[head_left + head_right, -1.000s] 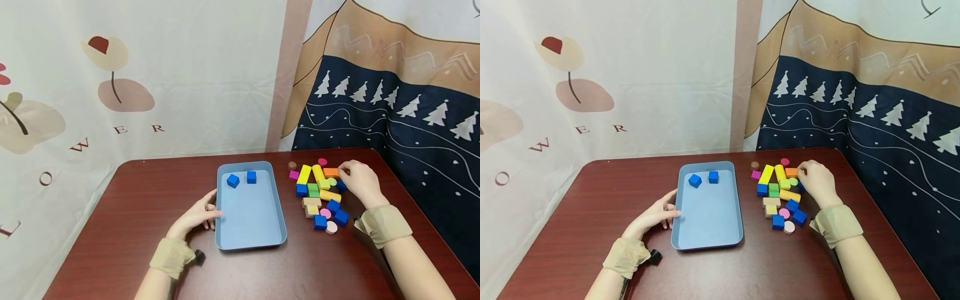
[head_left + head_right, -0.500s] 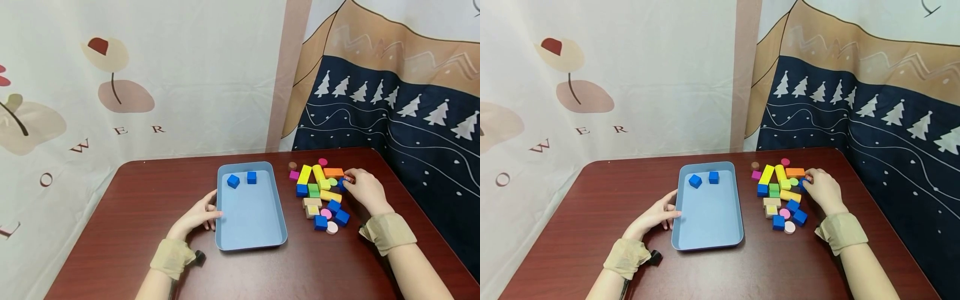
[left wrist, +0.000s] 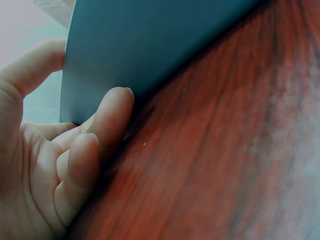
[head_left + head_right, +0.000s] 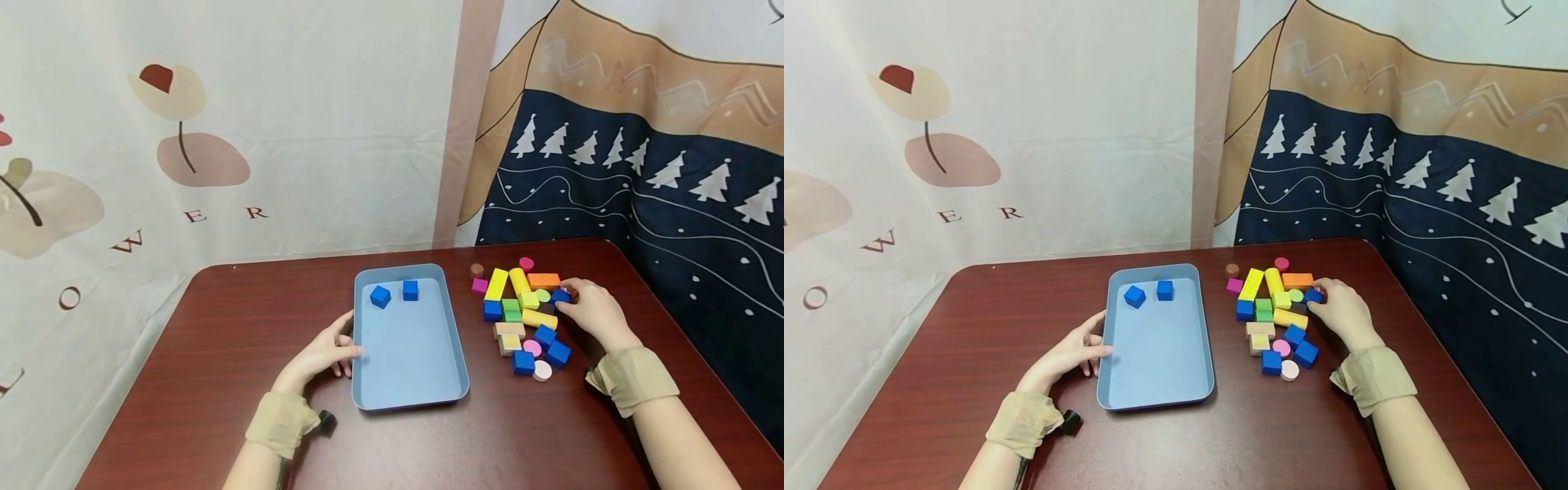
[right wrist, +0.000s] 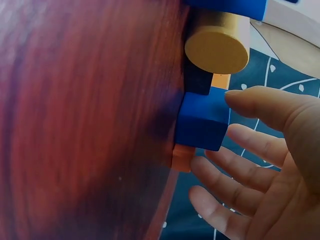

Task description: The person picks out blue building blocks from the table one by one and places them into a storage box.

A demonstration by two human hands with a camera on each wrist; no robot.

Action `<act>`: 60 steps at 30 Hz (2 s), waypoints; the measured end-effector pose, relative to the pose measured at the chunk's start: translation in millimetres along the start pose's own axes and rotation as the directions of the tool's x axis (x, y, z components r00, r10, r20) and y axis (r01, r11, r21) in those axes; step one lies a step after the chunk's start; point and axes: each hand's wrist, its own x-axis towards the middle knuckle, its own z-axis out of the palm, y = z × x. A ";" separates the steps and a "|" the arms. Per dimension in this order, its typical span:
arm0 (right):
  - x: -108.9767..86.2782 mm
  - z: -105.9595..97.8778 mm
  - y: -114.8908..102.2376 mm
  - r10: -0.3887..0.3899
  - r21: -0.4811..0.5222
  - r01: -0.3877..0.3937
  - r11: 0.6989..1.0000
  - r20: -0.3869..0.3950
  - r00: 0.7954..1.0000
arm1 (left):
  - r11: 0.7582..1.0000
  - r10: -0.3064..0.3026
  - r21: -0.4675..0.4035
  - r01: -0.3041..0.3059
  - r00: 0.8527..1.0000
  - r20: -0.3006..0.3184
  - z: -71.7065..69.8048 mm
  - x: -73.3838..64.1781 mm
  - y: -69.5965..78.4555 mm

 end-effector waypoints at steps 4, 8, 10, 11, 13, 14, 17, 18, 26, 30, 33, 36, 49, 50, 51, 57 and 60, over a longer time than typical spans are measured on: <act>0.8 1.8 3.0 0.007 0.008 -0.007 1.000 0.028 1.000 | 1.000 0.004 0.001 -0.004 1.000 0.001 0.3 -0.5 0.1; 1.6 2.3 4.0 -0.005 0.017 0.005 1.000 0.040 0.999 | 1.000 0.006 0.001 -0.006 1.000 -0.004 0.6 -0.6 0.1; 1.7 2.3 4.0 -0.011 0.017 0.011 1.000 0.041 0.999 | 1.000 0.005 0.002 -0.005 1.000 -0.006 0.6 -0.6 0.1; 1.8 2.3 4.0 -0.014 0.017 0.013 1.000 0.042 0.999 | 1.000 0.004 0.003 -0.004 1.000 -0.007 0.6 -0.6 0.2; 2.2 2.6 4.4 -0.015 0.017 0.015 1.000 0.044 0.999 | 1.000 0.001 0.004 -0.001 1.000 -0.008 0.7 -0.7 0.4; 2.3 2.8 4.4 -0.015 0.017 0.014 1.000 0.046 0.999 | 1.000 -0.001 0.006 0.001 1.000 -0.008 0.6 -0.7 0.4; 2.9 3.2 4.5 -0.013 0.017 0.013 1.000 0.051 0.999 | 1.000 -0.003 0.011 0.003 1.000 -0.007 0.6 -1.0 1.0; 3.1 3.2 4.5 -0.013 0.018 0.012 1.000 0.052 0.999 | 1.000 -0.003 0.013 0.003 1.000 -0.007 0.6 -1.1 1.2; 1.8 2.2 3.4 -0.016 0.015 0.016 1.000 0.056 0.998 | 1.000 -0.009 0.012 0.009 1.000 -0.013 1.0 -2.0 0.4; 1.5 1.7 2.7 -0.011 0.006 0.010 1.000 0.055 0.998 | 1.000 -0.010 0.009 0.010 1.000 -0.012 0.9 -1.4 -0.7; 1.8 1.7 2.6 -0.001 -0.001 0.001 1.000 0.056 0.998 | 1.000 -0.005 0.004 0.005 1.000 -0.008 0.5 -0.6 -1.2; 1.8 0.9 2.6 0.006 -0.009 -0.005 1.000 0.061 0.998 | 1.000 0.003 -0.003 -0.003 1.000 -0.002 0.1 0.1 -1.4; -0.1 -8.0 1.1 -0.008 -0.016 0.009 1.000 0.082 0.997 | 1.000 0.006 0.004 -0.006 1.000 -0.004 -2.0 2.6 -6.9; -0.1 -9.2 0.5 -0.009 -0.018 0.011 1.000 0.083 0.997 | 1.000 0.007 0.003 -0.007 1.000 -0.006 -2.5 4.3 -10.6; 0.0 -10.3 0.1 -0.010 -0.019 0.012 1.000 0.084 0.996 | 1.000 0.008 0.002 -0.008 1.000 -0.009 -3.1 6.0 -14.4; -0.6 -16.5 -3.2 -0.011 -0.026 0.013 1.000 0.083 0.996 | 1.000 0.003 0.003 -0.003 1.000 -0.021 -4.8 12.5 -30.2; -1.4 -19.2 -5.0 -0.022 -0.027 0.024 0.999 0.073 0.997 | 1.000 0.005 0.004 -0.005 1.000 -0.023 -4.7 12.1 -30.3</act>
